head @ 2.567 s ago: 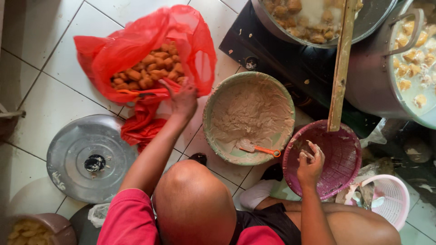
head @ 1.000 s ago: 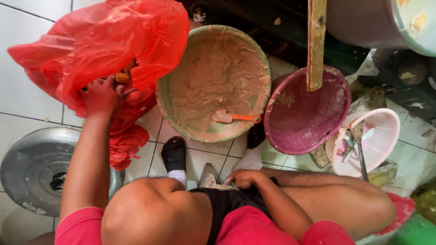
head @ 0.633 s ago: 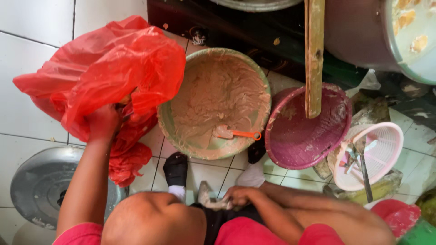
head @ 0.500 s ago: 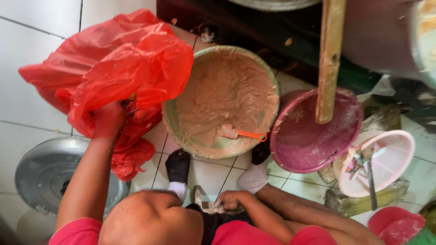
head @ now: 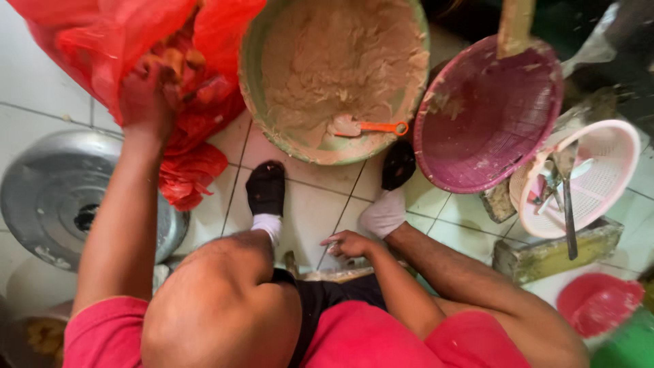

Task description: The person sits on the floor and coats fried tofu pieces with flour batter by hand, rubbing the pieces in a bowl of batter and placing them into a red plastic bag. They then use a long-handled strainer to scoop cooked pieces from a steaming pot into a blue colander, and later trim tofu pieces with orange scissors over a bowl.

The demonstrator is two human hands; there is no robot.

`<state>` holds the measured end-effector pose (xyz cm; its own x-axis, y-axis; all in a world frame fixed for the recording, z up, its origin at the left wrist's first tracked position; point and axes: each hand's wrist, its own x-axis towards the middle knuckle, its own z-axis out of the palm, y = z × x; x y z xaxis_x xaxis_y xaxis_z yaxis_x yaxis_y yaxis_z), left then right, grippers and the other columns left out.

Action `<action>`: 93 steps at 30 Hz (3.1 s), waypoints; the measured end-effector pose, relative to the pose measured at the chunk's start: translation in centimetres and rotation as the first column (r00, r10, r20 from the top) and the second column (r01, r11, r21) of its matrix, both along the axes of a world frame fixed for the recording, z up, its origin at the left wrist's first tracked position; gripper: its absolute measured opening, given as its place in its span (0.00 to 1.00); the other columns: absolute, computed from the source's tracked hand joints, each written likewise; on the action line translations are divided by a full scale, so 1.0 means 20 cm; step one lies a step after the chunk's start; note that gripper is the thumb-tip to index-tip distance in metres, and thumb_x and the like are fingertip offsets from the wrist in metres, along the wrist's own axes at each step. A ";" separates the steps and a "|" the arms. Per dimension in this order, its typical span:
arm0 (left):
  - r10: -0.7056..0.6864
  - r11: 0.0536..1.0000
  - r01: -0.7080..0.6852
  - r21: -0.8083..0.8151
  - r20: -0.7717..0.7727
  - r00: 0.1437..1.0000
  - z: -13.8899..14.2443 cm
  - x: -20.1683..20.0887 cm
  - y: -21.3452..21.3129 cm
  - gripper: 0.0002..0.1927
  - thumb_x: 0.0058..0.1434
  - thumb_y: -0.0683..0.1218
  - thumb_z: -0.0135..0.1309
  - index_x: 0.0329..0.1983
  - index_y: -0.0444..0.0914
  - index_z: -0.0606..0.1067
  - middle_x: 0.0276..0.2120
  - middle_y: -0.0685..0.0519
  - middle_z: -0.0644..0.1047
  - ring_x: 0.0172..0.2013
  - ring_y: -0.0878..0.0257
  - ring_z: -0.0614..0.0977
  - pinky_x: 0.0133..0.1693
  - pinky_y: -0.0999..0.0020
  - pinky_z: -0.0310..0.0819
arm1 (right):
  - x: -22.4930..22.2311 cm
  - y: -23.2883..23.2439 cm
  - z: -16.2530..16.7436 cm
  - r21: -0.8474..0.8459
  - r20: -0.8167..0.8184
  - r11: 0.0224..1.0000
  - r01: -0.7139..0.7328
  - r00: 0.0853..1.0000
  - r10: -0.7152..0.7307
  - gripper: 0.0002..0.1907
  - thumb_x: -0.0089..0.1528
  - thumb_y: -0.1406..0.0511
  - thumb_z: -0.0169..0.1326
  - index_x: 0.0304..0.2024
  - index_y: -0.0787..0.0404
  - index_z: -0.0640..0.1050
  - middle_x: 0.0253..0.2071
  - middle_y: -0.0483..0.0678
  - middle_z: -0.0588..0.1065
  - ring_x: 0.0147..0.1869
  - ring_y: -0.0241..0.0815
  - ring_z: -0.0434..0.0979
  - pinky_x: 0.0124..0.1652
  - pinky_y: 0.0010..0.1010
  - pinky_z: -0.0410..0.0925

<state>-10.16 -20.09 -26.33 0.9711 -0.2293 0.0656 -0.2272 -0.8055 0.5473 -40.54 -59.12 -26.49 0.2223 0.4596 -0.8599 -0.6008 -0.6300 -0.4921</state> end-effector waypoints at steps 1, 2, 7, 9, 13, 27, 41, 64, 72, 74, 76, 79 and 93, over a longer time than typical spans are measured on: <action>-0.014 1.000 0.015 -0.008 0.065 0.998 0.05 0.01 0.00 0.08 0.64 0.38 0.56 0.47 0.37 0.76 0.46 0.41 0.78 0.47 0.40 0.79 0.47 0.49 0.75 | 0.03 0.00 0.02 -0.040 0.156 0.997 0.071 0.986 -0.064 0.20 0.63 0.61 0.58 0.59 0.50 0.80 0.48 0.49 0.79 0.46 0.39 0.75 0.45 0.36 0.69; -0.029 0.999 0.031 -0.013 0.117 0.993 0.11 0.00 -0.01 0.10 0.63 0.39 0.58 0.47 0.36 0.76 0.46 0.40 0.77 0.48 0.40 0.79 0.48 0.49 0.75 | 0.05 0.00 0.06 -0.031 0.464 0.997 0.066 0.885 -0.044 0.19 0.64 0.62 0.58 0.58 0.52 0.80 0.49 0.52 0.79 0.50 0.41 0.76 0.49 0.37 0.69; -0.016 0.992 0.020 -0.122 0.029 0.999 0.40 -0.08 -0.08 0.10 0.63 0.39 0.59 0.47 0.36 0.75 0.43 0.42 0.77 0.46 0.43 0.78 0.47 0.51 0.74 | 0.03 0.03 0.18 -0.229 0.378 0.925 0.303 0.903 -0.202 0.20 0.61 0.61 0.57 0.56 0.52 0.79 0.44 0.54 0.81 0.49 0.48 0.81 0.51 0.38 0.73; -0.020 0.986 0.012 -0.165 -0.051 0.998 0.53 -0.09 -0.07 0.09 0.64 0.39 0.57 0.47 0.37 0.74 0.42 0.44 0.77 0.46 0.47 0.80 0.49 0.53 0.75 | 0.00 0.04 0.20 -0.198 0.425 0.963 0.185 0.901 -0.086 0.19 0.60 0.60 0.59 0.54 0.53 0.80 0.46 0.52 0.80 0.51 0.48 0.80 0.53 0.39 0.72; -0.106 0.994 0.108 -0.009 0.129 0.986 0.82 0.01 -0.01 0.07 0.64 0.40 0.58 0.44 0.37 0.75 0.40 0.46 0.79 0.46 0.47 0.80 0.49 0.53 0.75 | 0.01 0.02 0.21 -0.279 0.478 0.959 -0.058 0.857 0.191 0.19 0.60 0.58 0.61 0.54 0.53 0.80 0.49 0.52 0.79 0.53 0.48 0.78 0.54 0.40 0.71; -0.140 0.954 0.142 0.264 -0.025 0.990 0.82 0.00 -0.19 0.05 0.65 0.48 0.56 0.40 0.43 0.77 0.41 0.46 0.78 0.41 0.44 0.81 0.38 0.46 0.77 | 0.03 -0.04 0.16 -0.378 0.000 0.751 -0.542 0.811 0.585 0.20 0.61 0.59 0.59 0.56 0.53 0.79 0.44 0.51 0.80 0.47 0.45 0.80 0.48 0.38 0.72; -0.067 0.954 0.120 0.275 -0.195 0.979 0.12 0.09 -0.06 0.18 0.55 0.50 0.60 0.49 0.44 0.76 0.46 0.40 0.77 0.46 0.40 0.81 0.44 0.45 0.77 | -0.24 -0.05 0.08 -0.026 -0.261 0.889 -0.456 0.862 0.435 0.20 0.62 0.59 0.58 0.57 0.52 0.78 0.40 0.50 0.80 0.41 0.42 0.81 0.43 0.36 0.74; 0.233 0.846 -0.045 0.531 -0.292 0.928 0.55 -0.08 -0.15 0.22 0.57 0.53 0.58 0.55 0.46 0.75 0.54 0.40 0.71 0.51 0.43 0.78 0.56 0.32 0.63 | 0.47 0.52 0.33 0.191 0.045 0.794 0.577 0.803 -0.595 0.18 0.66 0.60 0.53 0.58 0.53 0.76 0.51 0.47 0.78 0.50 0.39 0.79 0.46 0.36 0.74; 0.288 0.958 -0.287 0.023 -0.086 0.954 0.48 -0.09 -0.14 0.23 0.61 0.50 0.52 0.60 0.41 0.70 0.53 0.36 0.70 0.53 0.38 0.75 0.53 0.41 0.72 | 1.02 0.97 0.43 0.122 0.832 0.988 0.099 0.532 -0.157 0.21 0.64 0.61 0.58 0.60 0.53 0.76 0.61 0.51 0.74 0.69 0.54 0.71 0.66 0.49 0.68; -0.117 0.813 0.046 0.581 0.086 0.989 0.49 -0.04 -0.09 0.20 0.63 0.54 0.51 0.57 0.45 0.72 0.52 0.43 0.72 0.58 0.46 0.75 0.63 0.38 0.60 | 1.20 1.13 0.47 -0.035 0.907 0.993 0.109 0.422 -0.015 0.32 0.56 0.64 0.59 0.63 0.54 0.69 0.70 0.57 0.60 0.74 0.61 0.56 0.63 0.59 0.59; -0.354 0.515 0.145 0.845 0.055 0.934 0.49 0.05 -0.03 0.20 0.65 0.56 0.48 0.59 0.51 0.71 0.49 0.49 0.73 0.60 0.52 0.75 0.68 0.33 0.47 | 1.35 1.22 0.51 -0.246 0.943 0.967 0.065 0.248 0.224 0.36 0.54 0.68 0.55 0.66 0.54 0.66 0.73 0.57 0.55 0.77 0.59 0.52 0.63 0.62 0.56; -0.346 0.368 0.177 0.913 -0.042 0.937 0.45 0.10 0.05 0.23 0.69 0.55 0.44 0.68 0.59 0.68 0.45 0.55 0.72 0.55 0.57 0.76 0.70 0.27 0.33 | 1.49 1.26 0.51 -0.345 0.908 0.939 0.011 0.258 0.330 0.45 0.50 0.70 0.52 0.72 0.54 0.62 0.73 0.58 0.55 0.78 0.61 0.51 0.62 0.72 0.54; -0.187 0.704 0.580 0.409 -0.682 0.707 0.35 -0.27 0.10 0.22 0.63 0.56 0.47 0.58 0.46 0.72 0.52 0.42 0.79 0.52 0.48 0.82 0.51 0.53 0.77 | 0.89 0.95 0.34 -0.311 0.832 0.950 -0.013 0.480 0.279 0.26 0.58 0.56 0.59 0.55 0.61 0.72 0.32 0.58 0.78 0.37 0.62 0.80 0.37 0.55 0.72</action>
<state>-15.56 -18.13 -19.41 0.5804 -0.3876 -0.7161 -0.4070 -0.8998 0.1572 -22.64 -40.07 -19.60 0.8551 0.3796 -0.3532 0.1515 -0.8344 -0.5300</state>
